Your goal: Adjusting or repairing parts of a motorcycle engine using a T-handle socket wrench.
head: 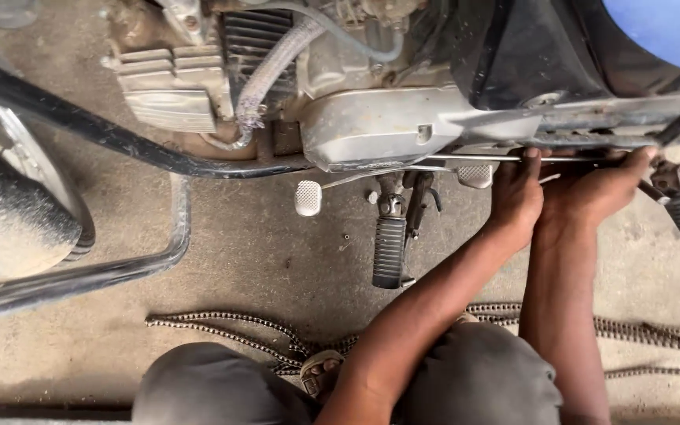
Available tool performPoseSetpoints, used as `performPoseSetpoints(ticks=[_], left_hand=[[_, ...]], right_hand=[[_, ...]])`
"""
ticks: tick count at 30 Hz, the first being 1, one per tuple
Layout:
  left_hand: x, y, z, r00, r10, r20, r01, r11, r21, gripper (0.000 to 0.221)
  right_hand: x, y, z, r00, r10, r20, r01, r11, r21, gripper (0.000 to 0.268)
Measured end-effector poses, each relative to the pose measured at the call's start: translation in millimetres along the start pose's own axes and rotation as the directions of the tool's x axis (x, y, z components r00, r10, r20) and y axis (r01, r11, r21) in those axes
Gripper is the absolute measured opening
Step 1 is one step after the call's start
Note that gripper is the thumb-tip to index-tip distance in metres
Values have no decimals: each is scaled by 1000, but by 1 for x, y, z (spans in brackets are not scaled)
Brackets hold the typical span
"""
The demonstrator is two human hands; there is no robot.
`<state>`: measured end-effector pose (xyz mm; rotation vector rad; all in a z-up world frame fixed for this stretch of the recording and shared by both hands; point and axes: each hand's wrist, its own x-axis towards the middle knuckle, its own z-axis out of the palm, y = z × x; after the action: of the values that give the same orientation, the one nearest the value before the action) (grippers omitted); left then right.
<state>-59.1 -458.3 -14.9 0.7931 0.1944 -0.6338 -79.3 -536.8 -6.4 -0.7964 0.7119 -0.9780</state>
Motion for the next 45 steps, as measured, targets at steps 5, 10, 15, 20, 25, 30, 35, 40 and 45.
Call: performPoseSetpoints(ticks=[5, 10, 15, 20, 25, 30, 35, 40, 45], left_hand=[[1, -2, -3, 998, -7, 61, 2, 997, 74, 26], [-8, -14, -6, 995, 79, 68, -82, 996, 43, 26], [-9, -12, -9, 988, 72, 136, -49, 985, -167, 22], [-12, -5, -14, 975, 56, 213, -30, 992, -124, 25], [7, -28, -30, 973, 21, 232, 0, 996, -89, 31], [17, -39, -31, 982, -66, 177, 88, 989, -118, 32], [22, -55, -25, 976, 106, 188, -79, 986, -144, 41], [10, -23, -13, 981, 76, 176, -56, 992, -114, 37], [4, -21, 0, 978, 123, 166, -94, 980, -176, 33]], right_hand=[[-22, -15, 32, 992, -62, -110, 67, 997, 43, 53], [-1, -1, -4, 997, -51, 63, 39, 983, 182, 64], [-27, -6, 19, 992, 79, -94, -46, 950, 308, 58], [-20, 8, -11, 956, -135, 262, 88, 979, 187, 51], [-41, -21, -20, 924, -82, 374, 120, 989, -81, 23], [-36, -63, -38, 750, -72, 657, 432, 805, -406, 53], [-7, -78, -21, 699, 642, 316, -506, 756, -415, 55], [52, -50, -45, 690, 666, 282, -601, 745, -289, 24], [42, -62, -22, 748, 623, 230, -529, 769, -359, 18]])
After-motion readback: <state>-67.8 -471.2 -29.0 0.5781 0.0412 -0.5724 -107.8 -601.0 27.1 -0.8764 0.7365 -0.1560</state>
